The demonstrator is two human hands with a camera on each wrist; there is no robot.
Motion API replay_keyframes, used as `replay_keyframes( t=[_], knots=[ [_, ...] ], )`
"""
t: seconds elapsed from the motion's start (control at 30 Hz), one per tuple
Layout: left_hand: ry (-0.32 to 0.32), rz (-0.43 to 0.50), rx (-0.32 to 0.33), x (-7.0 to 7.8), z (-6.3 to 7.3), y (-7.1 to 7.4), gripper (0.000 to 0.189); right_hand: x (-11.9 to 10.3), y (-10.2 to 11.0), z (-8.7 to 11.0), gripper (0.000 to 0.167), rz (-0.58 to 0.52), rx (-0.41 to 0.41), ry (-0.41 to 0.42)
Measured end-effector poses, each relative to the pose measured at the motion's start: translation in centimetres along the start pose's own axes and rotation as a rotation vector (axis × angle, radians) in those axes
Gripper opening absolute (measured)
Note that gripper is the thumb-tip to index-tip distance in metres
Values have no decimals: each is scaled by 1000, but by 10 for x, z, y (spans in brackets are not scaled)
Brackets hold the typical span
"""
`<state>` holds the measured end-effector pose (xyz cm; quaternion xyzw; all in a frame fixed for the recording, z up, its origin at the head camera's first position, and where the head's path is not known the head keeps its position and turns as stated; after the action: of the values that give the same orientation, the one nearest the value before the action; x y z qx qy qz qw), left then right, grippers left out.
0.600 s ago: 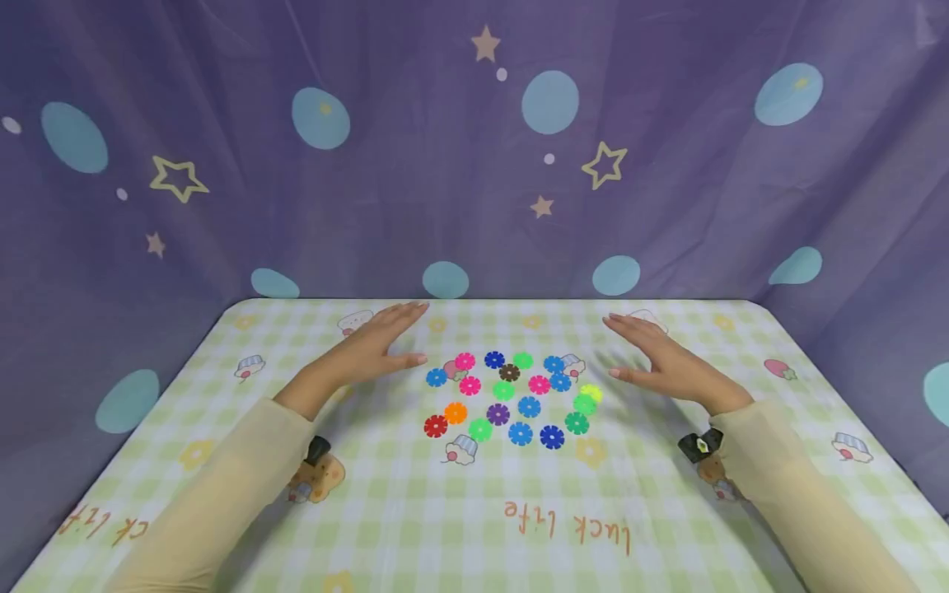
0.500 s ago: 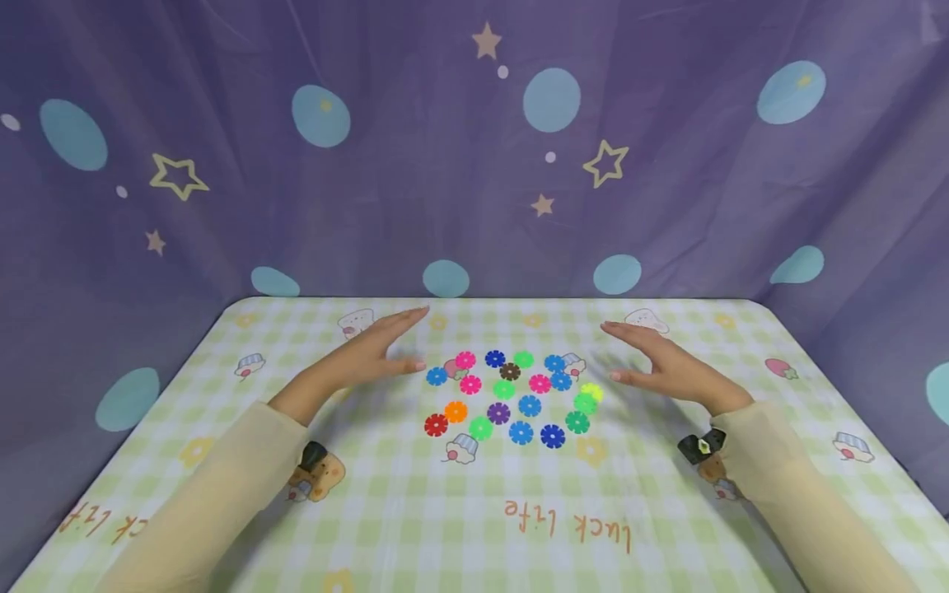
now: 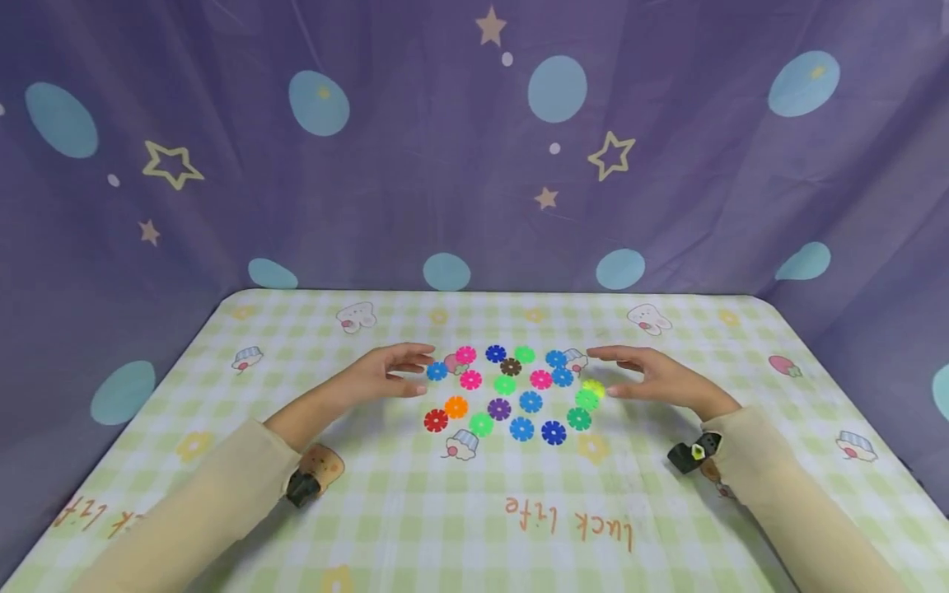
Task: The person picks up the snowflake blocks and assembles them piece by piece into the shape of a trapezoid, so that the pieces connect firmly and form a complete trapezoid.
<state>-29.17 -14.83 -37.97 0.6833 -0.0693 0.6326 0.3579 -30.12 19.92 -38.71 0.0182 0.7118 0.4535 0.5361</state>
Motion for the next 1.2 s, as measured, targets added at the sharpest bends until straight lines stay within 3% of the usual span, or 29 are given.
replay_keyframes(
  t=[0.2,0.33,0.53,0.87,1.07,1.2],
  knots=[
    [130,182,-26,-19,9,-14,58,8,-6,-1,61,-77,-27,-44],
    [169,240,-42,-25,16,-18,55,16,-9,-4,59,-106,-58,-63],
    [180,254,-92,-31,19,-23,53,29,-11,-8,60,-141,-103,-106],
    [110,154,-150,-42,12,-21,47,45,-11,-13,56,-229,-123,-146],
    [40,5,-121,-39,5,-23,40,48,-11,-13,54,-238,-111,-123],
    [1,-43,-107,-37,4,-25,36,46,-12,-14,53,-219,-106,-85]
  ],
)
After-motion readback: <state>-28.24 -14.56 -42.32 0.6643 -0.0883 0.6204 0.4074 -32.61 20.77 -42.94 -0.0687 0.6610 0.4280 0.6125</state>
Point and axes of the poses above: each hand's wrist, its own z-axis away from the middle knuckle, its own y-axis out of the back of the hand, x = y × z, the point moved 8 cm from there along -z, towards the middle knuckle, and after that the axes turned 3 degrees about -y, right-handed, at the moved point
